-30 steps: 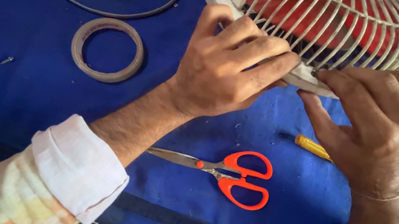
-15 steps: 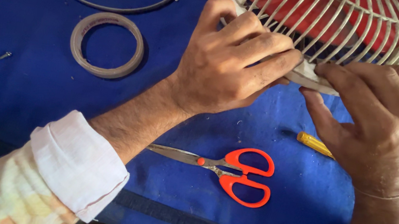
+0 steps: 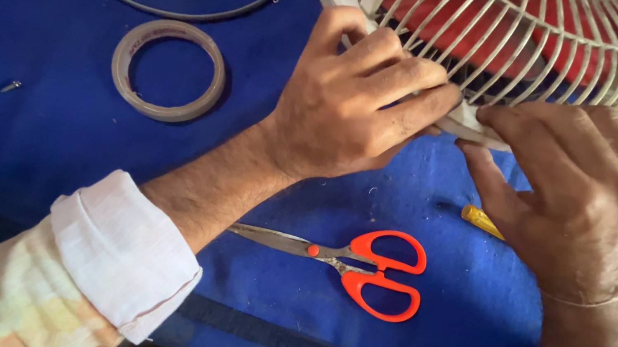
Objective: The person services a table fan on a bed. They remove the front grille ring, wipe the fan blades and motor housing with a white cloth, reposition the grille, and then use a screwdriver to tighten the screws around the grille rim, working screw by screw until the clip ends.
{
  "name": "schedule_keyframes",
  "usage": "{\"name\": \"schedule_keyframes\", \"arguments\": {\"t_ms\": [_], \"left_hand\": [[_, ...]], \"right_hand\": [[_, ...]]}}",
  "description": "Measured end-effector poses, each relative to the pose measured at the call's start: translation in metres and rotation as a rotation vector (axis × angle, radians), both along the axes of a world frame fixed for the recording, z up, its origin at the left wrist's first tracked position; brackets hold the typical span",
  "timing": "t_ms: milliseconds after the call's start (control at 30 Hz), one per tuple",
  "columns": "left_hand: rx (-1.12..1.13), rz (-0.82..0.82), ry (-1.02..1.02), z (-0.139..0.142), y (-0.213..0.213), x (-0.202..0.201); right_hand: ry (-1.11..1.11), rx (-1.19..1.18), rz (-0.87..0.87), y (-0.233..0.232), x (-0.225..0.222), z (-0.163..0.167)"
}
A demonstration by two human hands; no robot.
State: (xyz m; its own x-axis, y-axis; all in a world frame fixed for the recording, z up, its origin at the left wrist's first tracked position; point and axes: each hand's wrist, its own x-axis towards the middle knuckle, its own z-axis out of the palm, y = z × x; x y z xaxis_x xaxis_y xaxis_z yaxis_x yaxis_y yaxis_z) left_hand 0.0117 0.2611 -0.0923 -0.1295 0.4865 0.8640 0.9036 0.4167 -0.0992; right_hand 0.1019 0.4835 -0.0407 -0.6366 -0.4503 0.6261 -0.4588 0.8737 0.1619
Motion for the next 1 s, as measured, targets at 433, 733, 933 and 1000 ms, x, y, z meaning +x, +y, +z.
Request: {"name": "schedule_keyframes", "arguments": {"t_ms": [433,733,933,1000], "left_hand": [[0.023,-0.010,-0.026,0.000,0.000,-0.003],[0.000,-0.008,-0.086,0.001,-0.005,-0.004],[-0.074,-0.037,-0.099,-0.002,-0.007,-0.006],[-0.084,-0.043,-0.105,-0.004,-0.005,-0.007]], "right_hand": [[-0.032,-0.091,-0.038,0.005,0.000,-0.005],[-0.409,-0.439,-0.380,0.042,0.052,0.009],[-0.499,-0.139,-0.347,0.028,0.076,-0.021],[-0.616,-0.171,-0.492,0.025,0.075,-0.022]]}}
